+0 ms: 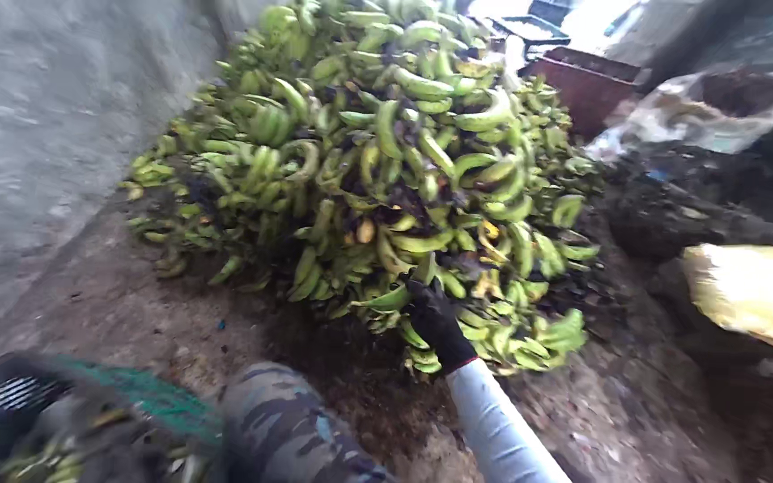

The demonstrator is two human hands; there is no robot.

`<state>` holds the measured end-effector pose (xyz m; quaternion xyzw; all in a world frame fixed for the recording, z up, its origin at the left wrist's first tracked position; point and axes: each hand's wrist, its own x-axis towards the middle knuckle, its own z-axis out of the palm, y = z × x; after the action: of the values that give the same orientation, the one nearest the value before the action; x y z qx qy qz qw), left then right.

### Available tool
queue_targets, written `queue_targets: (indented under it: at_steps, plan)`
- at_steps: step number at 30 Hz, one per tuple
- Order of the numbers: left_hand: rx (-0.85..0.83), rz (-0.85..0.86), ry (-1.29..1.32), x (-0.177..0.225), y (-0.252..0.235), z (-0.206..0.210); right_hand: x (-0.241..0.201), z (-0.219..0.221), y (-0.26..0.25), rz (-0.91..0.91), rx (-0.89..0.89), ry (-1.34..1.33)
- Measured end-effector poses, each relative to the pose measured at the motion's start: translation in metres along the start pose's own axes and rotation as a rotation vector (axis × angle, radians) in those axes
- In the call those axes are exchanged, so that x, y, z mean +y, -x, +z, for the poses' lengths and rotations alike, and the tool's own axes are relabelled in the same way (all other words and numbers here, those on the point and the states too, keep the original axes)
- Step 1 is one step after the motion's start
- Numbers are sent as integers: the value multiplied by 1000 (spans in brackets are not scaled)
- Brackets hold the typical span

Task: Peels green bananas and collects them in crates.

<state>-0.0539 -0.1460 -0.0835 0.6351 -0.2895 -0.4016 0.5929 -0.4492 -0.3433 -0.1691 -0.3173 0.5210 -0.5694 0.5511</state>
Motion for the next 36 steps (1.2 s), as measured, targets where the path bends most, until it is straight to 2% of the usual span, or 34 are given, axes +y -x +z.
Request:
queue_targets:
  at_steps: [3, 4, 7, 9, 12, 15, 16, 17, 19, 20, 21, 23, 25, 28, 31, 34, 36]
  plan:
    - [-151, 156, -163, -19, 6, 0, -16, 123, 25, -20, -317, 6]
    - [-145, 160, -242, -12, 16, 3, -20, 160, 37, -33, -436, 11]
    - [-7, 117, -115, -4, 27, 1, -30, 255, 89, -63, -719, 48]
    - [81, 131, -16, -8, 33, -18, -26, 300, 122, -100, -885, 45]
    - [163, 304, 161, -8, 41, -51, -16, 344, 168, -157, -1045, 59]
    - [231, 450, 269, 18, 54, -70, -3, 370, 197, -125, -1099, 67]
    - [268, 413, 272, 20, 55, -76, -2, 376, 204, -112, -1108, 75]
    - [305, 289, 255, 16, 53, -83, -2, 380, 210, -99, -1120, 71]
    - [245, -55, 223, -15, 48, -100, -5, 389, 219, -41, -1166, 34]
    - [217, -169, 214, -31, 46, -106, -5, 396, 219, 8, -1208, -11]
    - [199, -215, 193, -41, 47, -112, -4, 404, 215, 61, -1264, -62]
    - [219, -155, 96, -44, 51, -122, 6, 419, 206, 151, -1344, -129]
    - [257, -15, -33, -23, 59, -137, 16, 428, 202, 225, -1364, -140]
    - [232, 124, -494, 26, 66, -161, 27, 435, 206, 357, -1370, -127]
    - [214, 235, -815, 46, 66, -168, 47, 436, 203, 488, -1428, -196]
    - [171, 175, -918, 47, 58, -172, 57, 430, 214, 604, -1439, -264]
    - [198, 115, -944, 43, 48, -177, 63, 426, 230, 668, -1374, -265]
